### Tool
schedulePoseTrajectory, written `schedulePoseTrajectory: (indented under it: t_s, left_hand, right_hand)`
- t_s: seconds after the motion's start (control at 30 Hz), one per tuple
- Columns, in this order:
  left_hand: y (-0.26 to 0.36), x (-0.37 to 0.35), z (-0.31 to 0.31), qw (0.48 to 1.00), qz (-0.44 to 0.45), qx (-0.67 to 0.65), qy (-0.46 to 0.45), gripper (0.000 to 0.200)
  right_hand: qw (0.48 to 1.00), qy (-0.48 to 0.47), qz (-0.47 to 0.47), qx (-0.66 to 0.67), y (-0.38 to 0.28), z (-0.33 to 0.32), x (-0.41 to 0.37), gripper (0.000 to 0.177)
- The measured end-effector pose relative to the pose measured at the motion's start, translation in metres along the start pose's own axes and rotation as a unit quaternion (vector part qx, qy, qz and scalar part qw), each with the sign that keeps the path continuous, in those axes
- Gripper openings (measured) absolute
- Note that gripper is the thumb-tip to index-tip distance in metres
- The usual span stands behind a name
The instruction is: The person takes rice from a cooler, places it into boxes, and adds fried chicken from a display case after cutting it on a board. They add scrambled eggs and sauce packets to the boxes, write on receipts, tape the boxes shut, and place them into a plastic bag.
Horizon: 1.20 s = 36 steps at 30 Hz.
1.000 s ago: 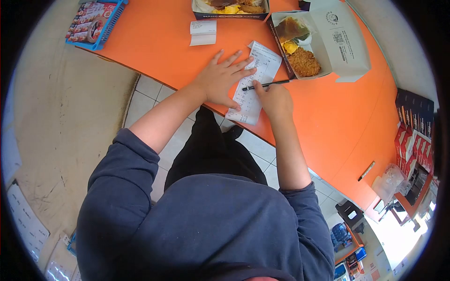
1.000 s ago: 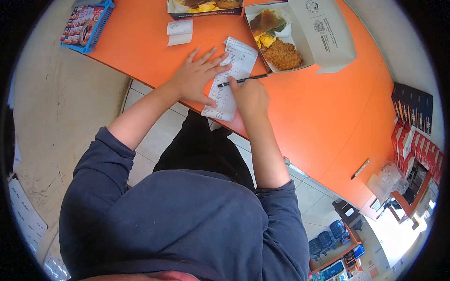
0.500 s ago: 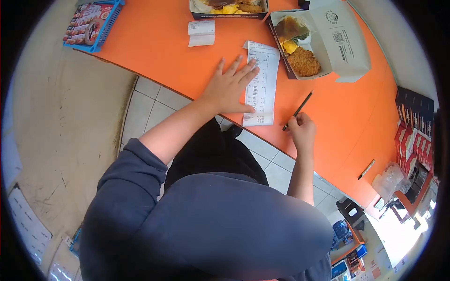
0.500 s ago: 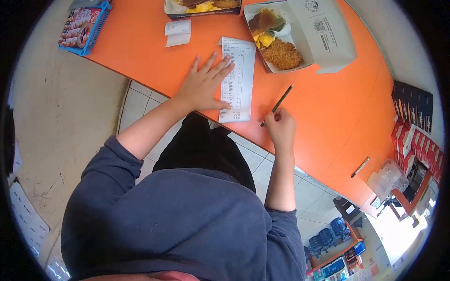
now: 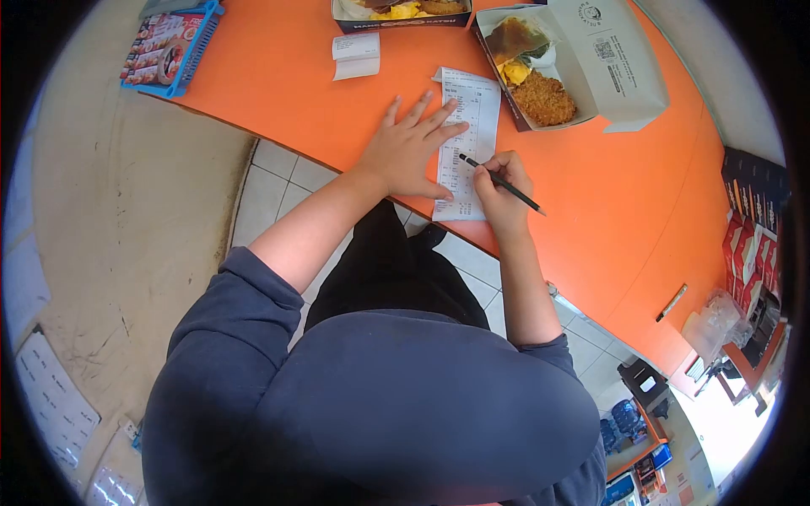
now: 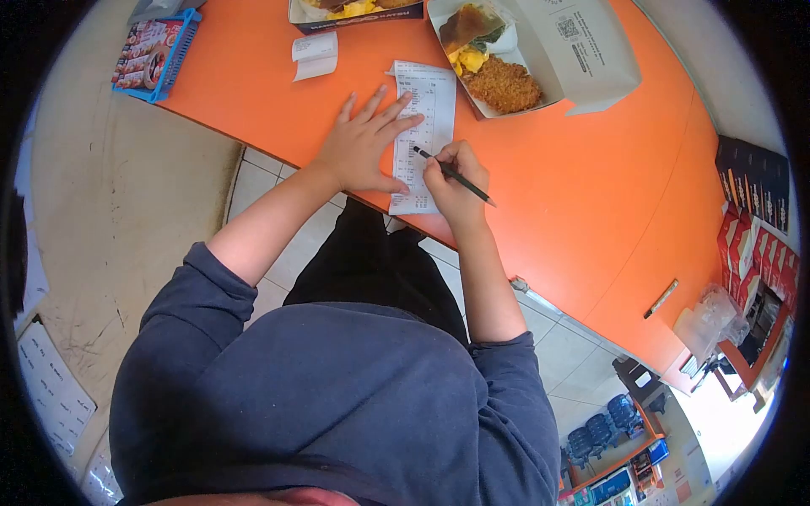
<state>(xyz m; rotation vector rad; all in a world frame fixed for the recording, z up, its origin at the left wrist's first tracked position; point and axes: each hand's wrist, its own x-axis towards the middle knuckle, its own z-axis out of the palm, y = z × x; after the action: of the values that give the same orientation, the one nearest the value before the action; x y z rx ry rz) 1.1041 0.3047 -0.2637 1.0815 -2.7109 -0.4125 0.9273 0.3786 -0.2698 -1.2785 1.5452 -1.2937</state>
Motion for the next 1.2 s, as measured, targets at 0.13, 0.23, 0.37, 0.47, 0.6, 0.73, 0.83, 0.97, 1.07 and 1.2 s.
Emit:
schedulePoseTrajectory:
  t_s: [0.13,0.23,0.37,0.47,0.6,0.73,0.83,0.97,1.07,1.2]
  left_hand:
    - [0.0,-0.002,0.001,1.0,0.001,-0.001,0.006,0.098]
    - [0.0,-0.003,0.003,1.0,0.001,0.001,0.011,0.098]
    - [0.001,-0.003,0.001,1.0,0.002,0.013,0.009,0.097]
    - [0.001,-0.004,0.002,1.0,0.003,0.011,0.017,0.097]
    - [0.001,-0.006,0.002,1.0,0.001,0.017,0.012,0.097]
    - [0.002,-0.006,0.003,1.0,0.002,0.026,0.003,0.098]
    - [0.0,-0.005,0.005,1.0,0.002,0.024,0.006,0.099]
    - [0.001,-0.005,0.004,1.0,0.001,0.02,0.006,0.101]
    - [0.002,-0.005,0.0,0.999,0.001,0.034,-0.024,0.101]
    - [0.001,-0.005,0.0,1.0,0.016,0.015,-0.014,0.1]
  right_hand:
    - [0.994,-0.063,-0.041,-0.08,-0.01,0.0,-0.005,0.015]
    - [0.997,0.008,-0.018,-0.073,-0.004,-0.003,0.001,0.016]
    - [0.986,-0.128,-0.065,-0.085,-0.006,-0.005,-0.009,0.016]
    - [0.996,-0.002,-0.034,-0.085,-0.003,-0.002,-0.011,0.016]
    - [0.988,-0.113,-0.063,-0.09,-0.004,-0.008,-0.021,0.017]
    - [0.994,-0.062,-0.038,-0.082,-0.007,-0.008,-0.025,0.017]
    - [0.991,-0.095,-0.033,-0.091,-0.008,-0.008,-0.034,0.017]
    - [0.997,-0.056,-0.04,-0.045,-0.002,-0.01,-0.037,0.015]
    - [0.986,-0.112,-0.048,-0.114,-0.005,-0.016,-0.038,0.014]
    - [0.988,-0.045,-0.005,-0.148,-0.008,-0.013,-0.041,0.011]
